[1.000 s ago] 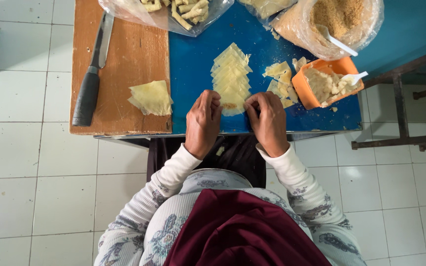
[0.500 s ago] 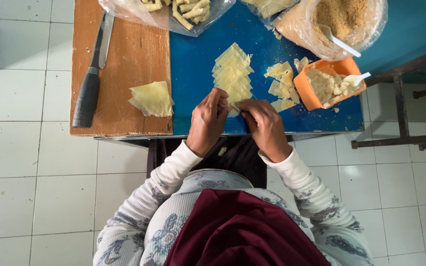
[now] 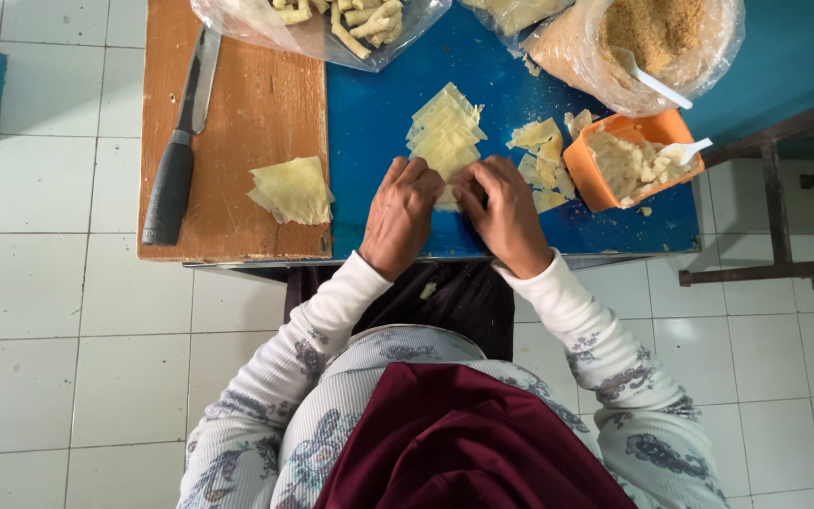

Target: The person stacks thin pastry sheets in an overlapping lattice pattern on a blue table, spooning filling from an orange container onto the pieces and pressing the stack together by hand. They take additional pastry pieces from a plastic bag and continue building the layered stack.

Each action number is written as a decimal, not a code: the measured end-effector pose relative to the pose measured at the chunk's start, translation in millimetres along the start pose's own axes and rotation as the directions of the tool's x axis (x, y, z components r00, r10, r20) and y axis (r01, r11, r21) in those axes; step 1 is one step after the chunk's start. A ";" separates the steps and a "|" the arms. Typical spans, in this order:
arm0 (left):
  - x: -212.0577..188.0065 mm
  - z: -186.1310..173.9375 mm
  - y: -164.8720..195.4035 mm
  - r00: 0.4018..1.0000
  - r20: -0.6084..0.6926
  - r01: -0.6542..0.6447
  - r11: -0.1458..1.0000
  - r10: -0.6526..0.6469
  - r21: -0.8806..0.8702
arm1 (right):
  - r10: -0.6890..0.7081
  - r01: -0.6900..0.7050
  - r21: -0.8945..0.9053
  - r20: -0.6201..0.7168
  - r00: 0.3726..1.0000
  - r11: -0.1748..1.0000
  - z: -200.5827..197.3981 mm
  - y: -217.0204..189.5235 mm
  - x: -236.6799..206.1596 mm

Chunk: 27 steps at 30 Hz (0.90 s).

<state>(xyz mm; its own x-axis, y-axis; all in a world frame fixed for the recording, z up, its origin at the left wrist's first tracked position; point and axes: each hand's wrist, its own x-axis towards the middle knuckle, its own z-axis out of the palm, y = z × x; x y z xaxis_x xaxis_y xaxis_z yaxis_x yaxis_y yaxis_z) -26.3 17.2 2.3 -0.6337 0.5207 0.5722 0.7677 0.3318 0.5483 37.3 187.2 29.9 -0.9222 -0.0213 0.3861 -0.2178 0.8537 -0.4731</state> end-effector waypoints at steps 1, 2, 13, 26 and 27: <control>1.7 0.6 -0.2 1.000 0.008 0.017 1.000 -0.017 -0.018 | -0.005 0.005 0.026 -0.009 1.000 1.000 0.2 -1.5 -0.1; 3.3 0.9 0.1 0.999 0.015 0.034 0.999 -0.034 -0.036 | -0.010 0.011 0.052 -0.018 1.000 0.999 0.4 -3.4 -0.9; -3.3 -11.5 4.2 0.999 0.052 -0.007 0.984 0.017 -0.180 | -0.201 0.198 -0.051 -0.046 0.979 0.979 -2.9 -7.7 -6.6; 5.5 -6.0 0.6 0.995 0.070 0.088 0.983 -0.077 -0.160 | -0.208 0.200 -0.145 -0.043 0.977 0.969 7.3 0.9 -9.0; 5.9 -5.7 0.5 0.999 0.033 0.046 0.992 -0.042 -0.121 | -0.215 0.204 -0.184 -0.040 0.976 0.961 8.1 -0.9 -12.0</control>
<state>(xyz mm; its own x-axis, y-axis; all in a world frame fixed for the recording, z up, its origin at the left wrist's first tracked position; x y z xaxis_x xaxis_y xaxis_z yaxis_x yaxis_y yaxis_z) -30.2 15.9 9.5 -0.6618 0.5318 0.5283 0.7208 0.2576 0.6435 46.0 182.4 19.3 -0.8404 -0.1835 0.5099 -0.3388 0.9123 -0.2302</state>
